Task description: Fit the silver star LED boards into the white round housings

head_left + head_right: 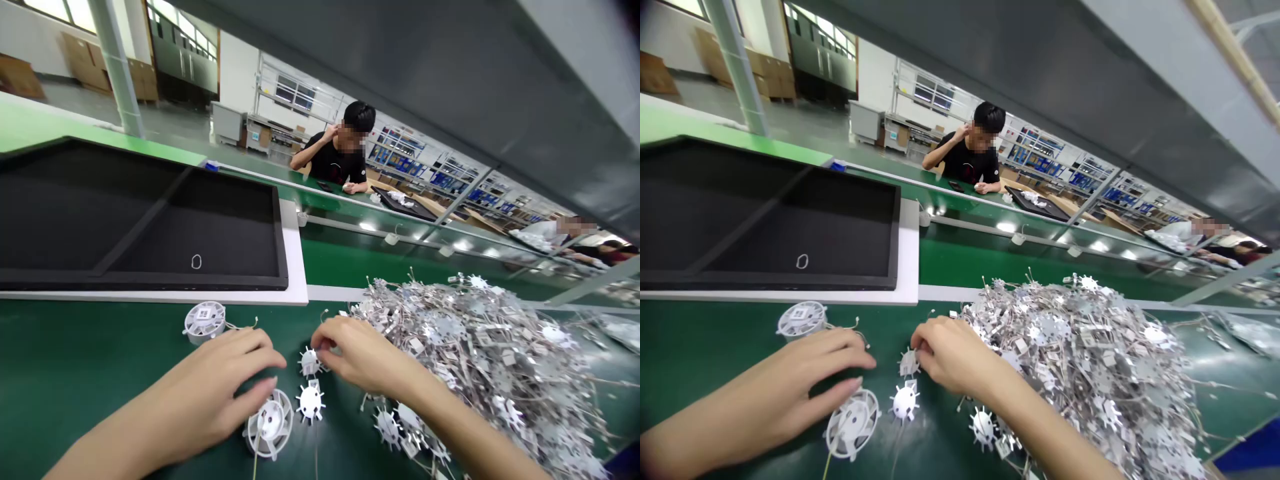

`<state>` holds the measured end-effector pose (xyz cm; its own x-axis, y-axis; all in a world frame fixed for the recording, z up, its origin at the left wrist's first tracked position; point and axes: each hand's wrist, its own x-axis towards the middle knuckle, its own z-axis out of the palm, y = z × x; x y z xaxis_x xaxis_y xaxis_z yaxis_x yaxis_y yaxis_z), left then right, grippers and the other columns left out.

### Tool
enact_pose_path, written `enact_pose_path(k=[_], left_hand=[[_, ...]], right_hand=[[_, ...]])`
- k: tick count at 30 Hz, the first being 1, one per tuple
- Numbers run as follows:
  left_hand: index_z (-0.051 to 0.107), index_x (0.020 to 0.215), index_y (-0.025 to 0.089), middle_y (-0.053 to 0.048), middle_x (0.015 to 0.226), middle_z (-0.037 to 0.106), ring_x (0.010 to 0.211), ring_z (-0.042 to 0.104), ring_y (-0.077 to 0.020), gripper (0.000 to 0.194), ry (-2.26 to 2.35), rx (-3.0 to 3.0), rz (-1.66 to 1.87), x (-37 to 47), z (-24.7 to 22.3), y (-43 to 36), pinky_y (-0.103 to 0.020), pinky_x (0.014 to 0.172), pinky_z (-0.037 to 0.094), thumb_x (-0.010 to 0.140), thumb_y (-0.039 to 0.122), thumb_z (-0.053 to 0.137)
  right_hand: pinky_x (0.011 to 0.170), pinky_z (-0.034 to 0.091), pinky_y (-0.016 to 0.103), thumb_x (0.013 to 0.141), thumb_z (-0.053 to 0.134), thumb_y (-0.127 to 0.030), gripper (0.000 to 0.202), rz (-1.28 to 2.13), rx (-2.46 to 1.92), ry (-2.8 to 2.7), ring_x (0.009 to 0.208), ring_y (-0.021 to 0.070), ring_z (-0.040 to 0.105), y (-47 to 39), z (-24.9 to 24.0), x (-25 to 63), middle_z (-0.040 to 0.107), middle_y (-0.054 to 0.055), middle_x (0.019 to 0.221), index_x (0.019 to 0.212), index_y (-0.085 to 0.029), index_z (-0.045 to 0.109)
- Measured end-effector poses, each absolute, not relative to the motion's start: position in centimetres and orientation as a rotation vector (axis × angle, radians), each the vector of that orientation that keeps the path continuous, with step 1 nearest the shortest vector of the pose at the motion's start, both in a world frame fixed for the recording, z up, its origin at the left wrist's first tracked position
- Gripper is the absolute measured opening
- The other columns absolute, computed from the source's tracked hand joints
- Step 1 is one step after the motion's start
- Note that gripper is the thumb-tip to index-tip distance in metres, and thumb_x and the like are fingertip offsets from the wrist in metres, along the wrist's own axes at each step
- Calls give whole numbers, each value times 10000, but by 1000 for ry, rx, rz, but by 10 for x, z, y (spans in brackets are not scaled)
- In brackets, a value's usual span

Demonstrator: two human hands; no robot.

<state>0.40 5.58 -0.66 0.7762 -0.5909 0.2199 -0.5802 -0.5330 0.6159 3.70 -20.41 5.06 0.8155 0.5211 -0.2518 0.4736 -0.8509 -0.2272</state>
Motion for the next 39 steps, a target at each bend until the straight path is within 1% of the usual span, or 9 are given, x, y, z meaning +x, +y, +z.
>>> enact_pose_path(k=[4,10,14,18,21,26,31,35,39], left_hand=[[742,1121,276,-44,1079,733,949,679,-212,307,-853,2278,114,10,-6,56,-324,829,537,1079,326,442],[753,1044,253,-43,1027,749,976,676,-230,296,-674,2167,99,10,0,52,-372,894,529,1050,374,484],[735,1111,254,-49,1068,755,988,707,-233,300,-511,2017,-8,10,6,46,-364,857,589,1018,468,546],[652,1231,217,-84,1109,776,1012,764,-246,457,-411,1782,-170,9,9,39,-359,823,656,952,579,632],[652,1135,200,-77,1003,787,895,779,-235,471,-351,1582,-296,8,10,34,-335,738,668,896,599,729],[662,1020,177,-1,747,715,628,693,-130,503,-207,1405,-359,12,14,35,-245,628,624,831,603,852],[707,986,162,-5,732,710,652,666,-102,537,-105,1301,-455,11,23,37,-161,585,562,763,599,926],[751,916,166,6,733,694,626,623,-85,551,22,1188,-532,8,23,36,-164,598,566,699,629,957],[780,872,166,12,741,681,613,594,-66,462,45,1188,-563,10,20,37,-148,586,543,695,534,994]], right_hand=[[919,517,401,905,808,-328,408,482,-2788,-778,1140,311,676,-202,43,28,741,110,1203,1276,-185,715],[846,483,369,893,717,-100,198,436,-2687,-667,954,254,665,-201,42,18,729,69,999,1066,-189,681],[718,502,288,993,663,-236,126,306,-2450,-521,821,173,648,-197,54,15,699,20,947,1115,-215,633],[663,493,268,921,715,-263,163,128,-2032,-511,743,147,595,-176,54,8,651,0,879,1071,-219,669],[667,492,268,928,658,-216,153,74,-1972,-543,801,158,600,-163,44,3,650,21,920,1078,-220,681],[635,486,272,917,705,-285,424,292,-1878,-403,729,135,589,-167,34,4,700,70,1094,1330,-209,639],[627,419,253,1014,591,-310,227,476,-1770,-383,729,141,591,-178,39,6,706,38,819,1059,-167,761],[525,288,263,1034,546,-295,293,470,-1893,-461,557,92,379,-181,41,3,628,-4,696,873,-163,752],[529,327,267,1037,532,-294,325,477,-1913,-450,545,91,397,-183,39,3,703,14,765,825,-168,744]])
